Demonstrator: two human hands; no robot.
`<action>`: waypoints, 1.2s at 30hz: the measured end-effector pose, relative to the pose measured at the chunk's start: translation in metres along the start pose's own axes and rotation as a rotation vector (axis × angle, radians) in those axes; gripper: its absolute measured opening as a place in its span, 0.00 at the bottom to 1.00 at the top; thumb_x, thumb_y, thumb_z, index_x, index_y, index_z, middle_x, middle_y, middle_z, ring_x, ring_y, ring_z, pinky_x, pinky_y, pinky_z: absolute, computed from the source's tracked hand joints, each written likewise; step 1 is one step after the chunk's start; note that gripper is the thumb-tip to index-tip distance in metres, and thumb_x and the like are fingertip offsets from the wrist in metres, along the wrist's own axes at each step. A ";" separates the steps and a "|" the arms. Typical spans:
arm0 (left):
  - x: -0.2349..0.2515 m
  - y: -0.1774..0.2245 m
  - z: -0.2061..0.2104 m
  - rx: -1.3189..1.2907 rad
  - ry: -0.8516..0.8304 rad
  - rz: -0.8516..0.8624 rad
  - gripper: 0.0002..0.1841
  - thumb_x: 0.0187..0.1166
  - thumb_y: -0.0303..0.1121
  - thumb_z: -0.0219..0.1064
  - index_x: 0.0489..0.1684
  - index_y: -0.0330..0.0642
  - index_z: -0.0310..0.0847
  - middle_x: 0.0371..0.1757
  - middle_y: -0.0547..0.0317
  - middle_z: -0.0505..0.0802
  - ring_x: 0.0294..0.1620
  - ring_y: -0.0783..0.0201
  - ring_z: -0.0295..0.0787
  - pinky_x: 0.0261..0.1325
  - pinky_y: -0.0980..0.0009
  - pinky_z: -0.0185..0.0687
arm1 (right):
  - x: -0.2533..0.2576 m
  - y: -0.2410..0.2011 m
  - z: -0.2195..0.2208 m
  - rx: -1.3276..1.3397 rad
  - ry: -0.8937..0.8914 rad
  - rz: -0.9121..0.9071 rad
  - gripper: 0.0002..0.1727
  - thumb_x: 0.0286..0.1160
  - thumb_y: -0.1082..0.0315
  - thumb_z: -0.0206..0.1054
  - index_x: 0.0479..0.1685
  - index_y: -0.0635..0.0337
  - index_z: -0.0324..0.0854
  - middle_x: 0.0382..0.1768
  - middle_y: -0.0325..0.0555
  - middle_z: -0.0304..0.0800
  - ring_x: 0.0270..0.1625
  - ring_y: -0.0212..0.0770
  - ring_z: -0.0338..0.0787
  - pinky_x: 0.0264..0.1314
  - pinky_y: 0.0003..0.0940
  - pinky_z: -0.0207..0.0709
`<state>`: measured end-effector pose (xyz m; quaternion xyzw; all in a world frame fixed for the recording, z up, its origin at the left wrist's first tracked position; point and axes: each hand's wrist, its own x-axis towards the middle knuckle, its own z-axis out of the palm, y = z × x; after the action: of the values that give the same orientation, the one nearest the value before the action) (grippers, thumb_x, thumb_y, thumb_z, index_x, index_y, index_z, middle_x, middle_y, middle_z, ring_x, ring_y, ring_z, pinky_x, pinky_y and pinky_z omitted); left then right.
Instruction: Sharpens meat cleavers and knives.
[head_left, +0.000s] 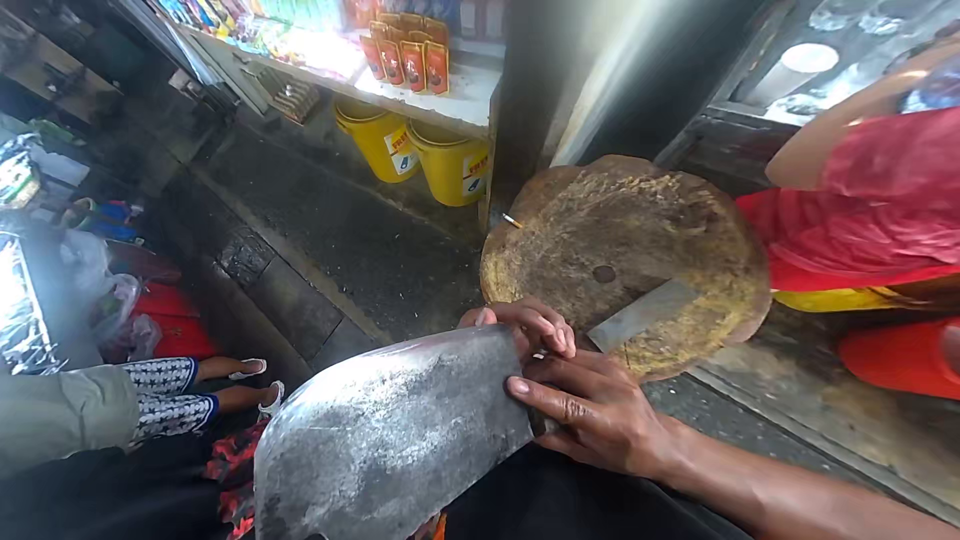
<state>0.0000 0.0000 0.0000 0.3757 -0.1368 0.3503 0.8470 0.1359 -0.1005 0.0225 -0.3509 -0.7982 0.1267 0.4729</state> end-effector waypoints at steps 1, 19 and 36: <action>-0.001 0.001 0.000 -0.038 0.005 0.007 0.29 0.84 0.62 0.56 0.54 0.45 0.91 0.53 0.55 0.94 0.56 0.60 0.90 0.62 0.67 0.83 | -0.002 0.000 0.000 -0.014 -0.004 -0.005 0.27 0.80 0.52 0.67 0.80 0.37 0.75 0.40 0.45 0.91 0.39 0.41 0.90 0.42 0.36 0.84; 0.011 0.036 0.049 0.043 0.038 0.242 0.31 0.86 0.61 0.51 0.46 0.41 0.90 0.40 0.50 0.94 0.42 0.55 0.92 0.50 0.60 0.87 | -0.013 -0.005 0.004 0.029 -0.013 -0.015 0.26 0.82 0.50 0.64 0.80 0.37 0.75 0.40 0.46 0.91 0.42 0.40 0.90 0.46 0.35 0.82; 0.003 0.107 0.057 0.118 0.221 0.415 0.25 0.81 0.57 0.58 0.33 0.44 0.89 0.31 0.57 0.92 0.39 0.55 0.90 0.54 0.53 0.85 | -0.012 -0.005 0.010 0.053 -0.024 0.000 0.28 0.80 0.51 0.66 0.80 0.38 0.74 0.40 0.44 0.91 0.42 0.39 0.89 0.46 0.33 0.82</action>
<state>-0.0709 0.0099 0.0980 0.3475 -0.0968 0.5631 0.7434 0.1286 -0.1115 0.0116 -0.3369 -0.8001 0.1519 0.4725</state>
